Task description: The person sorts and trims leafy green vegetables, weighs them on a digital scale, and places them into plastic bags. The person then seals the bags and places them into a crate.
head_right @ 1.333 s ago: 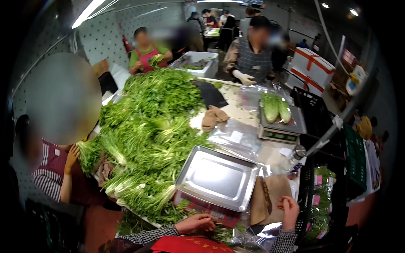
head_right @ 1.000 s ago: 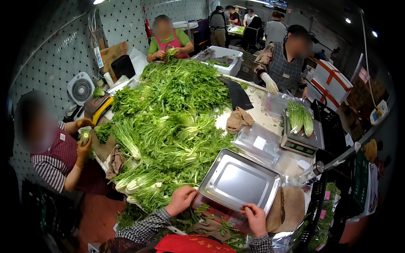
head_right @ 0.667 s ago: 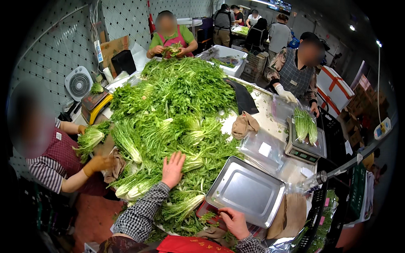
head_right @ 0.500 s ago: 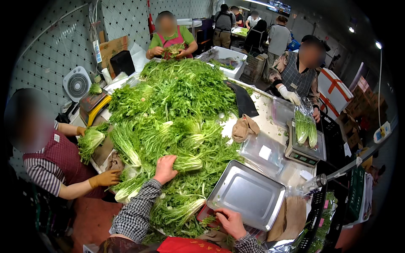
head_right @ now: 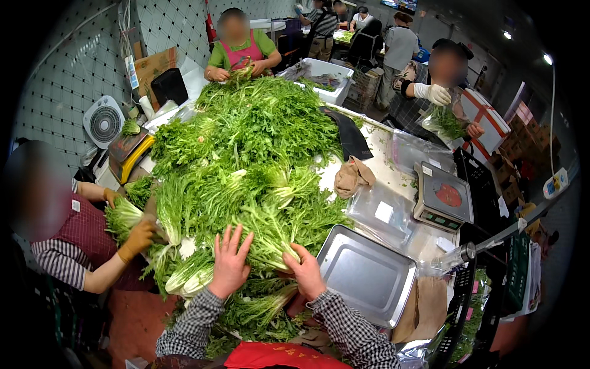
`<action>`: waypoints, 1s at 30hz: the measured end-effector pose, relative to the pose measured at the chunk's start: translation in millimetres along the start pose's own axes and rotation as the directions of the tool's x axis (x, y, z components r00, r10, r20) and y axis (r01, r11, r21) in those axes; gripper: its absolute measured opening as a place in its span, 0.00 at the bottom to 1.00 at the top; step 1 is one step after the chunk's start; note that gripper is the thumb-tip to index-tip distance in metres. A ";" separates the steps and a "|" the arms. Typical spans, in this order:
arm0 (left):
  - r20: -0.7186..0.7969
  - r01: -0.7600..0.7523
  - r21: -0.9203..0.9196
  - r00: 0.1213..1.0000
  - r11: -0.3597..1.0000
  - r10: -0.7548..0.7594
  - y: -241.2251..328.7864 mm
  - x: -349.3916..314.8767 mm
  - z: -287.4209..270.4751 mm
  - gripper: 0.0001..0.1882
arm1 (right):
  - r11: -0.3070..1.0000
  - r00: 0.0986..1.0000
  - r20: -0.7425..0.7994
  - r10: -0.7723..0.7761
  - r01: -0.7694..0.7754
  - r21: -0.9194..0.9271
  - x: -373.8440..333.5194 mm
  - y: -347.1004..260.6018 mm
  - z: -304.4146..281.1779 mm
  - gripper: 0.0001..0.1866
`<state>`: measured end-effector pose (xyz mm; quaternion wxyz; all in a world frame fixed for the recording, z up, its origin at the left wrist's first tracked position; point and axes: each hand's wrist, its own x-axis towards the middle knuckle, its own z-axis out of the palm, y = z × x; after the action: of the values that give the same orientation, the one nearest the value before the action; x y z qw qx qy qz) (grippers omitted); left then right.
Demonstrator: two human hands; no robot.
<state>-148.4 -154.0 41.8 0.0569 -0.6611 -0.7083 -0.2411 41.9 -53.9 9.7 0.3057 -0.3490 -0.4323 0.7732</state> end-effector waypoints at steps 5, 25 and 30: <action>0.333 0.379 -0.637 0.921 0.672 -0.204 42.7 -48.3 -1.4 0.19 | 0.917 0.963 -0.125 -0.237 0.180 -0.356 -14.0 9.7 4.9 0.23; 0.609 0.022 -0.432 0.745 -0.902 -0.273 26.2 -40.7 80.6 0.25 | 0.485 0.905 0.061 -0.422 0.282 -0.828 -13.0 13.6 16.6 0.10; 0.603 -0.018 -0.445 0.733 -0.895 -0.314 25.2 -47.2 88.8 0.28 | 0.367 0.884 0.101 -0.457 0.291 -0.884 -5.1 20.6 15.4 0.08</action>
<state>-97.4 -159.6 -48.3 -0.6080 0.0822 -0.1582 -0.7737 28.9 -73.9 -1.1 0.2825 -0.4088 -0.8082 0.3160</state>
